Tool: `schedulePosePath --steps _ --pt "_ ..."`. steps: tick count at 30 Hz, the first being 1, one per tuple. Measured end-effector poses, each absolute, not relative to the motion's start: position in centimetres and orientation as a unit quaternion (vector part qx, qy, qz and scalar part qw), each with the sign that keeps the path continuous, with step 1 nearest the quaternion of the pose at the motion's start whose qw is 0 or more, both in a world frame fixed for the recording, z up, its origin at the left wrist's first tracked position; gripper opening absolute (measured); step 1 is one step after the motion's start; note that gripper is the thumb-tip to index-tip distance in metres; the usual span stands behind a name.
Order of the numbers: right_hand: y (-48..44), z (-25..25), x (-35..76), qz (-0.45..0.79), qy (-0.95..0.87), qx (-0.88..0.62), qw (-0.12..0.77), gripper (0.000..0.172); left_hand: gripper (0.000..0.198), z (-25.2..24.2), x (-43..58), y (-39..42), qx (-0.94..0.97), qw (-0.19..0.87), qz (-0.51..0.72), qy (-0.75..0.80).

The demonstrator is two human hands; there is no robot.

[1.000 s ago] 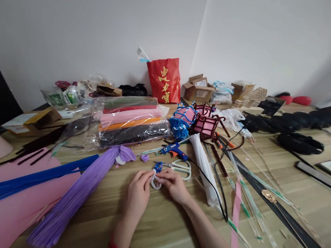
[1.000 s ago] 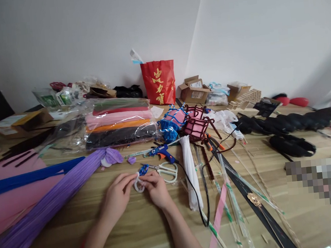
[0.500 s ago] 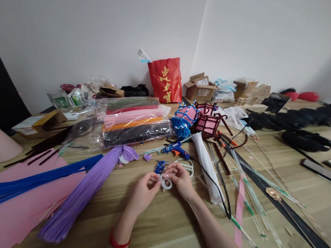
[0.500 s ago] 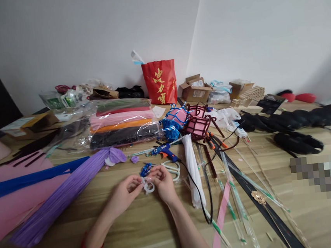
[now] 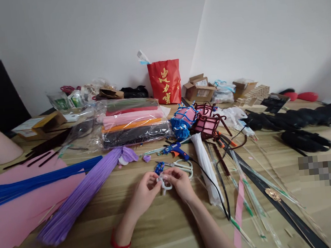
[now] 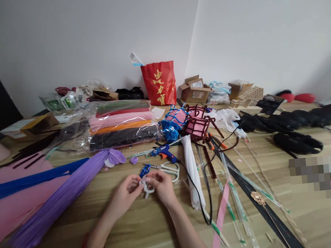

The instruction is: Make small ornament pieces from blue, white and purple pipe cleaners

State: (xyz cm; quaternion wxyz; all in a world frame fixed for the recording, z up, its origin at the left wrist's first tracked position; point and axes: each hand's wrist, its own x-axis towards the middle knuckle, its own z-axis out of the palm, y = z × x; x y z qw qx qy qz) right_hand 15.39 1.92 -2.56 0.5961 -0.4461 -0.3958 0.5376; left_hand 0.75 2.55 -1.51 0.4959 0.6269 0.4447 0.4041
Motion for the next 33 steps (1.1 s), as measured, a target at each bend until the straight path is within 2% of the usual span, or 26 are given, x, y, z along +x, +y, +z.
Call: schedulePosePath --steps 4,9,18,24,29,33 --pt "2.0 -2.7 15.7 0.583 -0.329 -0.411 0.619 0.029 0.020 -1.3 0.7 2.6 0.654 0.454 0.402 0.453" --pt "1.9 -2.7 15.8 0.624 -0.275 -0.378 0.626 0.029 0.021 -0.8 0.7 2.7 0.686 0.426 0.403 0.431" --pt "2.1 -3.0 15.7 0.649 -0.265 -0.362 0.615 0.027 0.004 -0.9 0.7 2.4 0.692 0.409 0.423 0.418" --pt "2.0 -2.6 15.5 0.666 -0.249 -0.338 0.617 0.025 0.015 -0.8 0.6 2.7 0.698 0.358 0.421 0.455" --pt "1.9 -2.7 15.9 0.699 -0.246 -0.317 0.592 0.025 0.022 -0.4 0.7 2.7 0.695 0.400 0.420 0.425" --pt "1.9 -2.4 16.0 0.702 -0.242 -0.316 0.590 0.022 0.027 -0.8 0.8 2.9 0.655 0.494 0.411 0.398"
